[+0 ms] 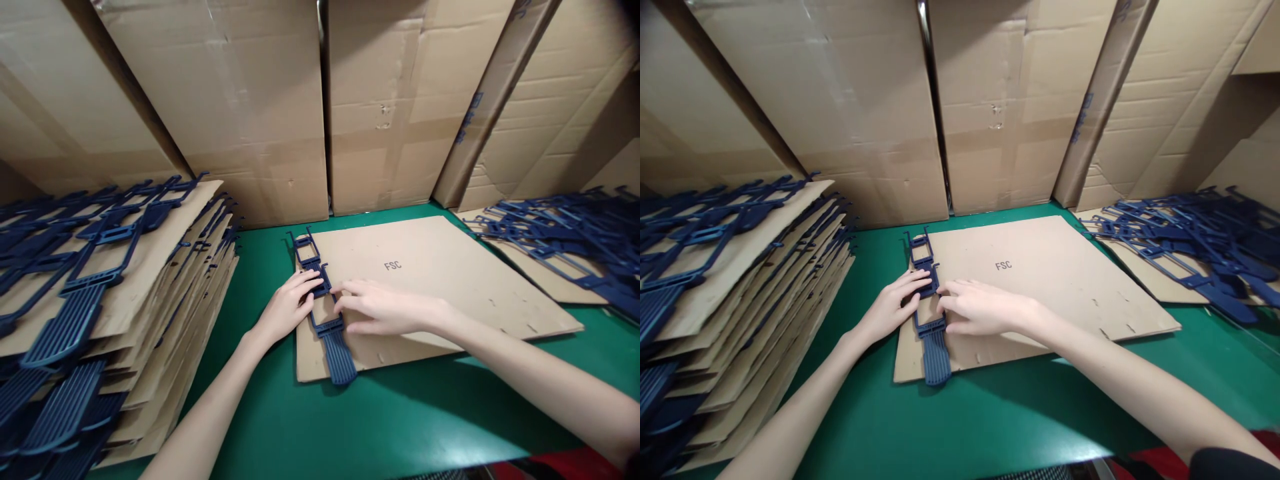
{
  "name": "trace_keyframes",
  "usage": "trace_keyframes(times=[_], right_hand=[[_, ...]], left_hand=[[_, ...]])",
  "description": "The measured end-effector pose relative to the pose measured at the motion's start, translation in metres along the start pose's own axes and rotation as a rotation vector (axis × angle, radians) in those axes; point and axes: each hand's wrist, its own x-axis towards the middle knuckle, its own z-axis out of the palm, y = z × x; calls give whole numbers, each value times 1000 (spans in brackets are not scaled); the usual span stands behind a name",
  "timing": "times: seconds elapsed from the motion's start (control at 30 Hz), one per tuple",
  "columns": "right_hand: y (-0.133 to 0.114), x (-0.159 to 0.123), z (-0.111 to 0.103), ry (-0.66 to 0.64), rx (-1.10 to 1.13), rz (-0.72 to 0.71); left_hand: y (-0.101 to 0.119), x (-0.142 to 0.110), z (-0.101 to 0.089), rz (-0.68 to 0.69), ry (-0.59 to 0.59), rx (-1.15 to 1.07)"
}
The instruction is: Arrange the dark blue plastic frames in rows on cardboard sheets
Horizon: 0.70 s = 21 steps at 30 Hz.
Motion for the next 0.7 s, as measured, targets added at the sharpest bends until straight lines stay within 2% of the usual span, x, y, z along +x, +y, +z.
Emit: trace_keyframes(times=[0.23, 0.4, 0.7], right_hand=[[-4, 3, 6, 10, -20, -82], [-5, 4, 7, 38, -41, -152], [-1, 6, 9, 66, -15, -176]], left_hand=[[-9, -1, -12, 40, -69, -35], [-9, 0, -16, 28, -36, -56], [-8, -1, -13, 21, -18, -84]])
